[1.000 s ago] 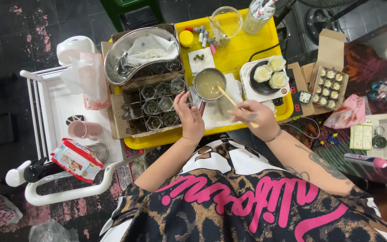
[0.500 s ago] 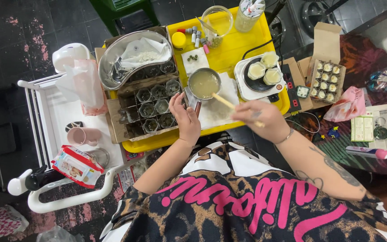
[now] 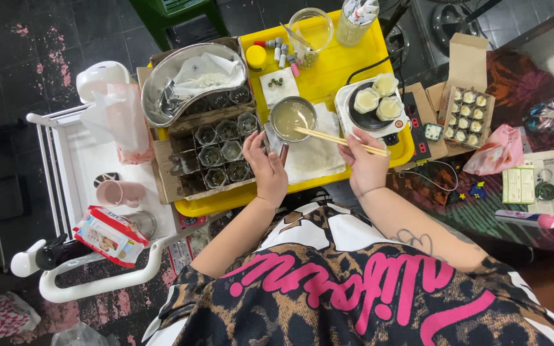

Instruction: Pouring liquid wax into small glass containers using a brush and chopsticks.

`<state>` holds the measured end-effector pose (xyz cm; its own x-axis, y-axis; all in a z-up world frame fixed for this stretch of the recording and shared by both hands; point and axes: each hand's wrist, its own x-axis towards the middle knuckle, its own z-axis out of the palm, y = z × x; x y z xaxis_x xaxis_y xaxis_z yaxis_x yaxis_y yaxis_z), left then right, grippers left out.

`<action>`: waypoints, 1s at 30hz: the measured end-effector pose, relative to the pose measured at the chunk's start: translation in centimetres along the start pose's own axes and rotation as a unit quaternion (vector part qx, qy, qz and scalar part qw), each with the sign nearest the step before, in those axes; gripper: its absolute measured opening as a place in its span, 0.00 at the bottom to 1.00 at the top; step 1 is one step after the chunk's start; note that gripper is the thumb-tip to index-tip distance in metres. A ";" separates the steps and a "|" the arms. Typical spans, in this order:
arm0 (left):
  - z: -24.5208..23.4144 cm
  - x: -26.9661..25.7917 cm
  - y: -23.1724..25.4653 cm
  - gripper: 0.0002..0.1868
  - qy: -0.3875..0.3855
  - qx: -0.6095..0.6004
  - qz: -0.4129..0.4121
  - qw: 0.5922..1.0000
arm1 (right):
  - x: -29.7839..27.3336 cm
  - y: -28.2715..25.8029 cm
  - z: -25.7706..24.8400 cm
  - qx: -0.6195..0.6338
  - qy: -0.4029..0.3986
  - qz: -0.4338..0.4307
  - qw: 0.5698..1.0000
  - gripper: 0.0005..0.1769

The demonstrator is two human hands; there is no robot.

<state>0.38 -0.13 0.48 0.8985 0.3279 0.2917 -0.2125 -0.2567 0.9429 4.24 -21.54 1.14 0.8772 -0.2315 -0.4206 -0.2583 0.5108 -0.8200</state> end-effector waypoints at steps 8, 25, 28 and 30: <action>0.2 -0.1 -0.1 0.29 0.003 -0.014 -0.001 1.000 | 0.2 -4.4 -2.1 -0.001 0.011 -0.001 1.000 0.17; 0.2 -0.2 0.0 0.32 0.021 0.092 0.016 0.995 | -2.5 -4.6 0.2 -0.461 -0.421 -0.466 0.627 0.17; 0.3 -0.3 0.0 0.33 0.024 0.060 -0.004 0.998 | -3.6 -6.2 -0.3 -0.477 -0.434 -0.478 0.596 0.18; 0.3 -0.3 -0.2 0.34 0.024 0.048 -0.010 0.998 | -3.9 -6.7 -0.7 -0.473 -0.436 -0.489 0.589 0.17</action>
<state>0.27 -0.40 0.21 0.8819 0.3773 0.2825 -0.1542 -0.3353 0.9294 2.22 -24.67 7.99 0.5615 0.6914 0.4546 0.7954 -0.2997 -0.5267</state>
